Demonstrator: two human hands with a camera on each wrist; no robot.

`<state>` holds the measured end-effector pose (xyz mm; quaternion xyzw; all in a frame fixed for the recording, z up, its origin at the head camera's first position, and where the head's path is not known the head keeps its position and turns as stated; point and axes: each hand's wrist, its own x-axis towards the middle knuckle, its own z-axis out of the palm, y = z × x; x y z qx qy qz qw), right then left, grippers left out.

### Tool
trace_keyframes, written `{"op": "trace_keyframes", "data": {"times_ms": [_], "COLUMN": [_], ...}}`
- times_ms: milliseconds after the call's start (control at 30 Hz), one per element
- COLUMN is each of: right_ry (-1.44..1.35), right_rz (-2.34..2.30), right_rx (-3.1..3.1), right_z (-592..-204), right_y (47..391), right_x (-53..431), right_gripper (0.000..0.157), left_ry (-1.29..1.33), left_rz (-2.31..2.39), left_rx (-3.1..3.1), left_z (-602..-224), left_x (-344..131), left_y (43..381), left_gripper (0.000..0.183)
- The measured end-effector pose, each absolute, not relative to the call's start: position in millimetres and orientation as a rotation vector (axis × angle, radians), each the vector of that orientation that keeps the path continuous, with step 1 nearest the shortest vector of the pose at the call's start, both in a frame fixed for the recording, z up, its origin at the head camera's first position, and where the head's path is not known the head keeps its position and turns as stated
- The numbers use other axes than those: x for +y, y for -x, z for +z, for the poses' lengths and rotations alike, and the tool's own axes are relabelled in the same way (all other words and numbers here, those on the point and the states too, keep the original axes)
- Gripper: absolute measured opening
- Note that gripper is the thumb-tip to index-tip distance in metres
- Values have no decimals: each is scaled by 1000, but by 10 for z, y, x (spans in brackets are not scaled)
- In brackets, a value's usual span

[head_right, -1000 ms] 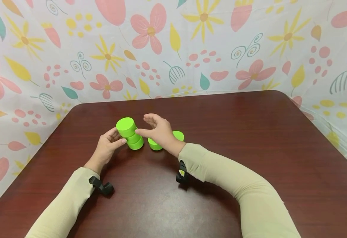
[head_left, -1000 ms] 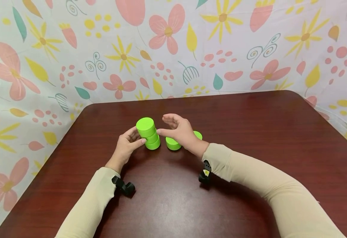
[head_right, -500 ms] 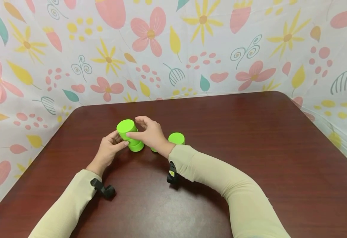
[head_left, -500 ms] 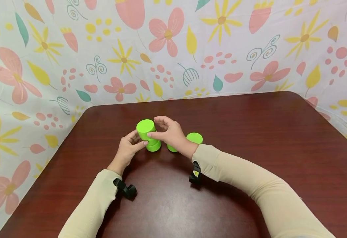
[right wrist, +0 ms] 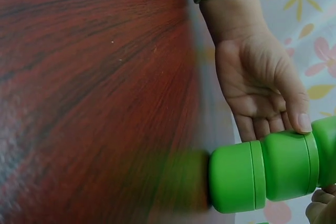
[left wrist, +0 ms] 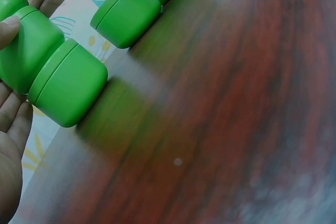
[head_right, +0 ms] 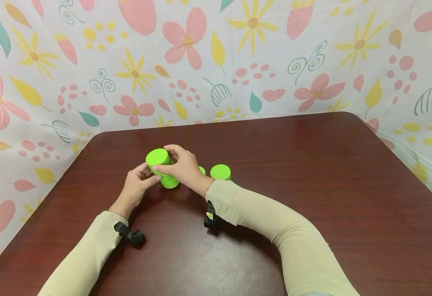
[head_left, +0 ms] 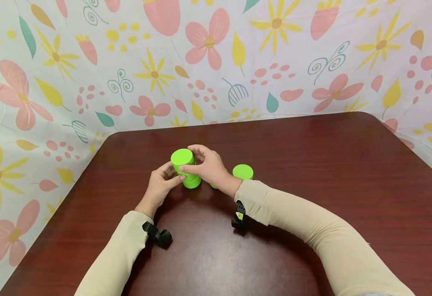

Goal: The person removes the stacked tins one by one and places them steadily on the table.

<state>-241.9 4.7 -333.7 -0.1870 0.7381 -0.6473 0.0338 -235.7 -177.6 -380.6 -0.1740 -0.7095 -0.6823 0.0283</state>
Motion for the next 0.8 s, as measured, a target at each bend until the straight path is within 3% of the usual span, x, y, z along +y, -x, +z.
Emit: {"op": "trace_keyframes", "data": {"times_ms": [800], "right_ry": [565], "right_rz": [-2035], "right_rx": [2306], "right_z": [-3363], "right_y": [2373], "right_x": [13], "right_gripper": [51], "left_ry": [558], "left_rz": [-2096], "left_rx": [-2185], "left_z": [-3827], "left_x": [-1785], "left_y": [2348], "left_gripper": [51]}}
